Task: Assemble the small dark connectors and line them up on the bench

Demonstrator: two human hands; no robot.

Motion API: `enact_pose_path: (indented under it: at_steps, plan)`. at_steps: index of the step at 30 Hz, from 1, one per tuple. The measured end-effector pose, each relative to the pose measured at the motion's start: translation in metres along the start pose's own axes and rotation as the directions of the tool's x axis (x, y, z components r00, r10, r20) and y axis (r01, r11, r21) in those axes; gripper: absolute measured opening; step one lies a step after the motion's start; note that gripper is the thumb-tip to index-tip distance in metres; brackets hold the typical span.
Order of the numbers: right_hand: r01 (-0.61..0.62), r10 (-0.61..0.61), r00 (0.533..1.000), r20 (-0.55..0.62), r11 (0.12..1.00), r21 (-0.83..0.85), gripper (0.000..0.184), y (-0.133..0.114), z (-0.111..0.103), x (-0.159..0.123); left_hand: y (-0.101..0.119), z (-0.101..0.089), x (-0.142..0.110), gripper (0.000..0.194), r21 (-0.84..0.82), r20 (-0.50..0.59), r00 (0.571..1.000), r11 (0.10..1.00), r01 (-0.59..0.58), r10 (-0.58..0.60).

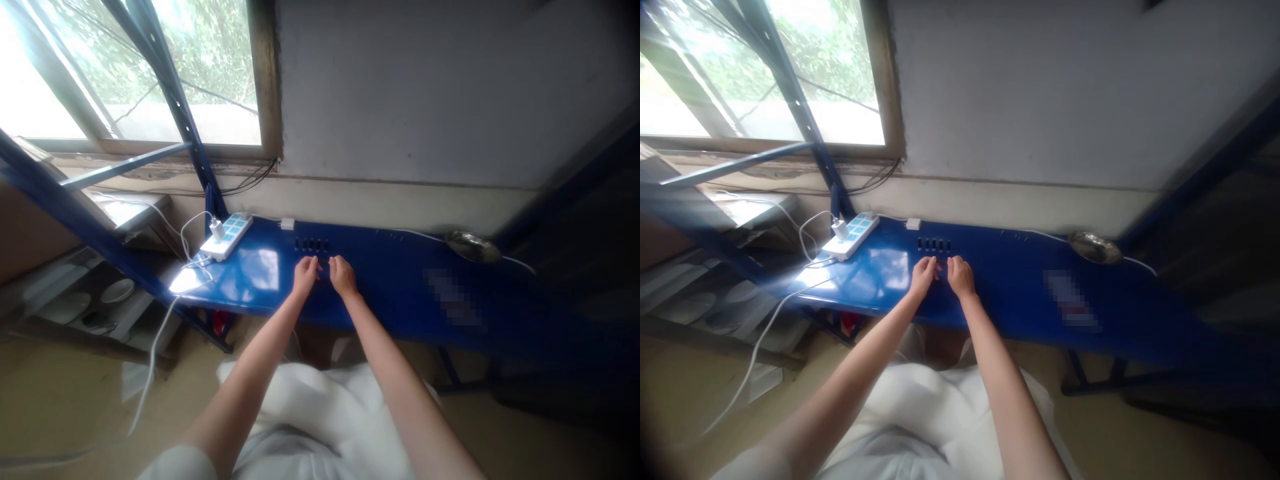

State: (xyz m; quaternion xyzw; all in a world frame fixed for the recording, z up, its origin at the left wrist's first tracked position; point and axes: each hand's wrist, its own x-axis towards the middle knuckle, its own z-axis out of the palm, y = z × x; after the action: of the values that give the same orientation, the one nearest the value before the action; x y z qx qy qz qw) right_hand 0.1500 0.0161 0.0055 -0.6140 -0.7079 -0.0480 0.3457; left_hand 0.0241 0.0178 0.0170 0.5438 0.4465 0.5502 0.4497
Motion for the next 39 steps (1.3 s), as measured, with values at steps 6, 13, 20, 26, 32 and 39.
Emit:
enact_pose_path:
  at_steps: [6, 13, 20, 26, 32, 39]
  plan:
    - [0.008, -0.006, 0.999, -0.039, 0.999, 0.042, 0.035, 0.001, 0.001, 0.0, -0.003, 0.0, 0.001, 0.036, 0.009, 0.004, 1.0, 1.0, -0.009, 0.009]
    - [0.109, -0.088, 0.982, -0.169, 0.987, 0.12, 0.034, 0.007, 0.008, 0.001, -0.009, 0.0, 0.003, 0.033, 0.03, 0.016, 1.0, 1.0, -0.008, 0.008]
    - [0.094, -0.063, 0.98, -0.188, 0.982, 0.163, 0.033, 0.009, 0.009, 0.001, -0.007, 0.0, 0.002, 0.026, 0.066, 0.093, 0.994, 0.996, -0.063, 0.057]
    - [0.106, -0.075, 0.98, -0.186, 0.981, 0.16, 0.031, 0.008, 0.011, 0.001, -0.003, 0.001, 0.0, 0.028, 0.2, 0.057, 0.997, 0.978, -0.058, 0.047]
    - [0.103, -0.075, 0.982, -0.172, 0.982, 0.158, 0.03, 0.006, 0.01, 0.001, -0.002, 0.001, -0.001, 0.035, 0.264, 0.011, 0.999, 0.964, -0.036, 0.035]
    - [0.114, -0.086, 0.982, -0.166, 0.979, 0.168, 0.031, 0.004, 0.007, 0.0, -0.005, -0.001, 0.0, 0.043, 0.243, 0.003, 1.0, 0.97, -0.015, 0.015]
